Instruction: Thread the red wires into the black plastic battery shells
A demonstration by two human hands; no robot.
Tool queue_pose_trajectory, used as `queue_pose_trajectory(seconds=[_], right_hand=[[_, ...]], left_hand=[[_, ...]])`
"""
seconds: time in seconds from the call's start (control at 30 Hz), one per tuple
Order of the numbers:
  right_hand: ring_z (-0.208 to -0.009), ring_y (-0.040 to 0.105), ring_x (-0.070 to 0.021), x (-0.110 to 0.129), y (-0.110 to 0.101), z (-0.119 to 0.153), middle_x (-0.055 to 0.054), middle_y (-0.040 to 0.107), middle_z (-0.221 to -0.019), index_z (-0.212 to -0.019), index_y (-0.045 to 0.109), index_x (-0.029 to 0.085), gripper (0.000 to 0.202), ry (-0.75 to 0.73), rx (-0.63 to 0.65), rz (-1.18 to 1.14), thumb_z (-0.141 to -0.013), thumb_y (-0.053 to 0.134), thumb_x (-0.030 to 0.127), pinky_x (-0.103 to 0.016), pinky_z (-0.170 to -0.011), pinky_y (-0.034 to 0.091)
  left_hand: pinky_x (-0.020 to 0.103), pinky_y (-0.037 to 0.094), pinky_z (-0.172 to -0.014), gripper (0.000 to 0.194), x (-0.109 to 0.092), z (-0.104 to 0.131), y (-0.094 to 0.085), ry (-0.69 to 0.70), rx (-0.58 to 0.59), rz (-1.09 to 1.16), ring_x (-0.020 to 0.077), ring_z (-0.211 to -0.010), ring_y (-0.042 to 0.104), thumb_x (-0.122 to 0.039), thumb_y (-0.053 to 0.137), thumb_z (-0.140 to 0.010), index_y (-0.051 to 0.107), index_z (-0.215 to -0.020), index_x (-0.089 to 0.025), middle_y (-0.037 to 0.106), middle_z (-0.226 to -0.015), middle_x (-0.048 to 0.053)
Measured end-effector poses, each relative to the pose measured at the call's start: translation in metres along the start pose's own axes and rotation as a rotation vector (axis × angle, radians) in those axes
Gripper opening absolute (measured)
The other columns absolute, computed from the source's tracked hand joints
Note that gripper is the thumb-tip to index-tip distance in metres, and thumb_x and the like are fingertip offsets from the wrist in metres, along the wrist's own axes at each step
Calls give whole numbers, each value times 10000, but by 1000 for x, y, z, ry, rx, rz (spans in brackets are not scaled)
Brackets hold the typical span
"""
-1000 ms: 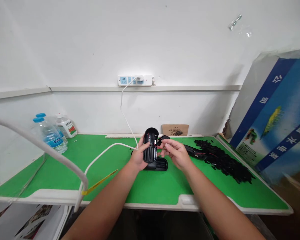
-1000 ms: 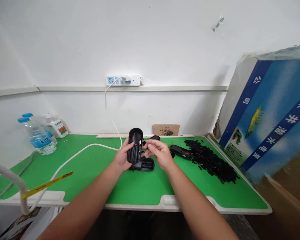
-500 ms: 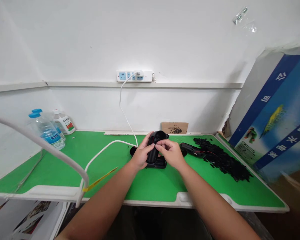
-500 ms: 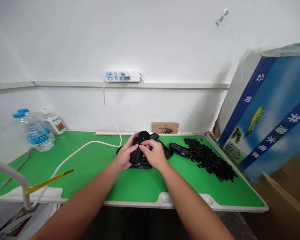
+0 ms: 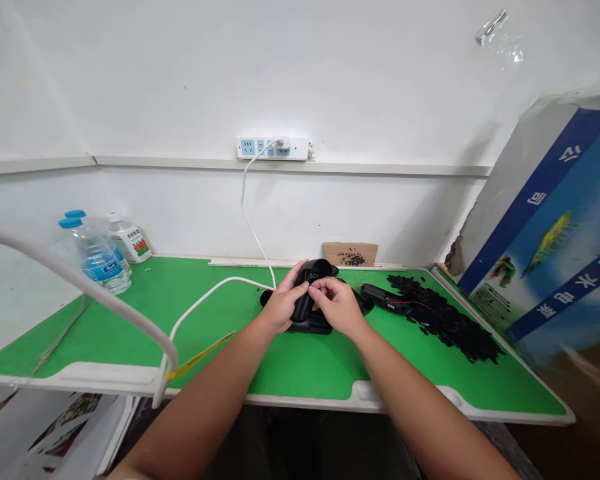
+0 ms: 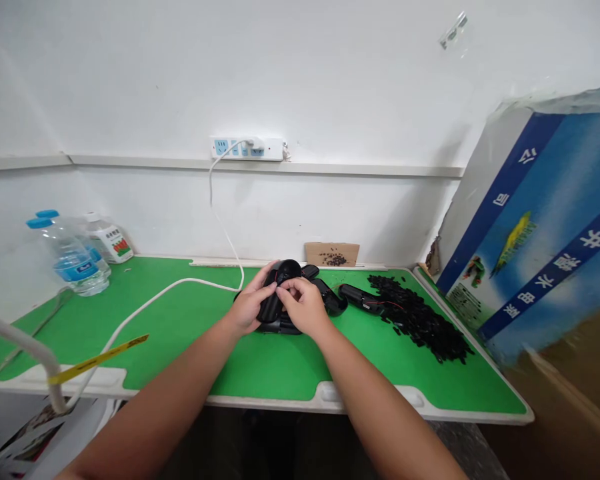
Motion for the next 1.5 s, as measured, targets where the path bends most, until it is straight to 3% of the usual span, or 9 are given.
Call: queue_pose_trajectory(seconds=[0.3,0.63,0.7,0.83,0.93,1.03,1.23,1.37,1.5], right_hand=[[-455,447,-95,-7,6,0,15,469,-535,-673,578,147,230,161,-26,-116,-712,576,374,-221,-431,398],[-464,424,-96,-19,11,0,16,442,-543,-637,520,166,217,125,-69,-93,-717,544,366,-224,-432,387],[-462,417,-93,-19,11,0,19,429,-545,-628,505,168,216,132,-69,-100,-714,539,363,-223,-427,391],[-461,410,-89,-16,11,1,29,412,-550,-630,488,175,230,150,-59,-156,-705,553,382,-226,-424,416],[-461,411,-91,-14,10,1,29,420,-546,-650,523,170,248,157,-40,-175,-700,576,407,-237,-435,437],[-479,416,-97,-15,9,0,19,431,-558,-662,552,164,244,150,-41,-141,-710,579,402,-240,-448,442],[-528,406,-99,-14,8,1,-8,456,-619,-636,558,160,179,6,-106,80,-745,556,302,-221,-468,397],[-494,404,-94,-13,8,2,6,447,-566,-637,550,161,161,40,-94,79,-732,564,291,-220,-450,388],[-435,420,-95,-15,10,1,21,454,-503,-623,558,158,184,189,-52,-77,-677,613,325,-236,-420,396]], left_hand=[[307,495,-852,515,5,2,1,-48,3,20,208,-1044,560,-221,648,-754,518,-1246,-302,527,-1280,22],[249,469,-854,517,9,-2,1,-60,-32,51,197,-1100,528,-192,657,-736,535,-1234,-260,536,-1278,32],[236,489,-790,511,8,-1,1,-71,-55,55,187,-1030,562,-179,652,-729,543,-1223,-251,555,-1249,36],[262,509,-583,573,6,-1,1,-143,-114,74,151,-705,600,-196,637,-714,507,-1268,-262,610,-1120,60],[274,506,-531,609,4,0,1,-152,-100,73,139,-632,584,-211,636,-714,475,-1297,-288,613,-1101,61],[281,520,-593,587,5,0,0,-140,-73,57,165,-734,612,-214,635,-729,481,-1288,-302,599,-1151,52],[290,431,-929,517,5,-2,0,-41,-58,26,209,-1124,524,-168,619,-741,535,-1244,-251,581,-1217,33],[297,377,-995,487,5,-1,1,-16,-61,6,206,-1163,498,-153,603,-746,549,-1222,-238,581,-1218,30],[299,447,-918,507,6,0,1,-52,-68,2,204,-1064,556,-147,606,-736,541,-1230,-240,592,-1184,41]])
Point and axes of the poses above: each hand's wrist, its own z-axis away from the middle knuckle, its own y-axis out of the palm, x = y × z, the point moved 2 cm from there along -z, towards the middle knuckle
